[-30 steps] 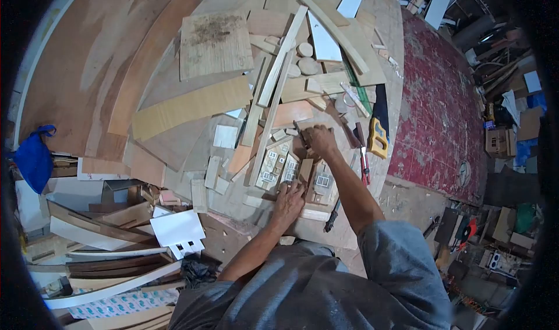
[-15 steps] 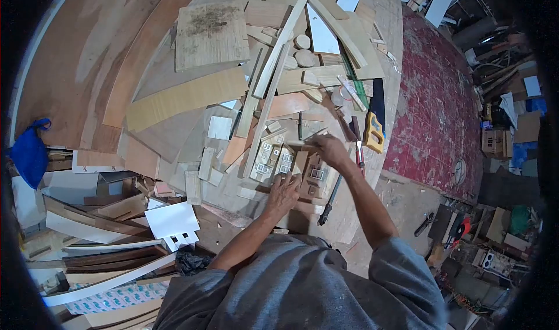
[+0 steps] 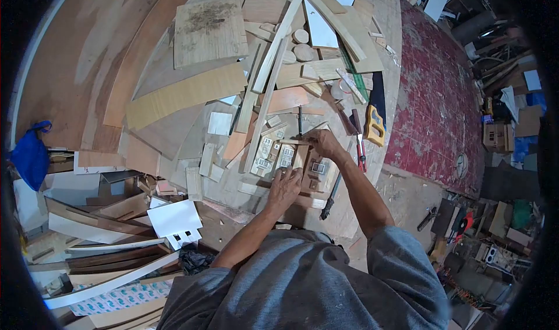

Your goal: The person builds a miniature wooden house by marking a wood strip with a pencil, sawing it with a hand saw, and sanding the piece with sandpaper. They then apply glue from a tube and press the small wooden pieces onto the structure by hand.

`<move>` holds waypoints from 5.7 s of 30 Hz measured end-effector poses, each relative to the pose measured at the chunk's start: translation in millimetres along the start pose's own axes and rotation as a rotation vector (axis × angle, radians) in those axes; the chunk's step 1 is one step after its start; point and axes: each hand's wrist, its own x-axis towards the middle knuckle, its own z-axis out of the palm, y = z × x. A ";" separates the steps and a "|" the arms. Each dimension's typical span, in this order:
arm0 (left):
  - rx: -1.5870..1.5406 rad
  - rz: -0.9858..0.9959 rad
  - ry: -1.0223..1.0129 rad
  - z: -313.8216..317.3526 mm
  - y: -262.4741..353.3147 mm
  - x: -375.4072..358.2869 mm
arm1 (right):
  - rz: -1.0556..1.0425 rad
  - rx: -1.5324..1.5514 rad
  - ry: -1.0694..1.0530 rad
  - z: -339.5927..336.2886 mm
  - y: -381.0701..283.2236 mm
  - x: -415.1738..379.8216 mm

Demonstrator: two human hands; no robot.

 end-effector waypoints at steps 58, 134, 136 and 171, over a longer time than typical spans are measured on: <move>-0.442 -0.441 0.336 -39.5 25.2 22.8 | -0.020 0.164 0.343 -53.7 -58.7 -65.4; -1.971 -0.290 -0.139 -213.5 55.5 -12.4 | -0.147 0.821 0.392 -117.4 -195.3 -180.8; -1.955 -0.305 -0.151 -214.8 54.8 -15.3 | -0.175 0.773 0.371 -122.7 -203.3 -181.7; -2.107 -0.506 -0.066 -215.6 71.7 -35.9 | -0.174 0.879 0.140 -112.4 -194.6 -178.3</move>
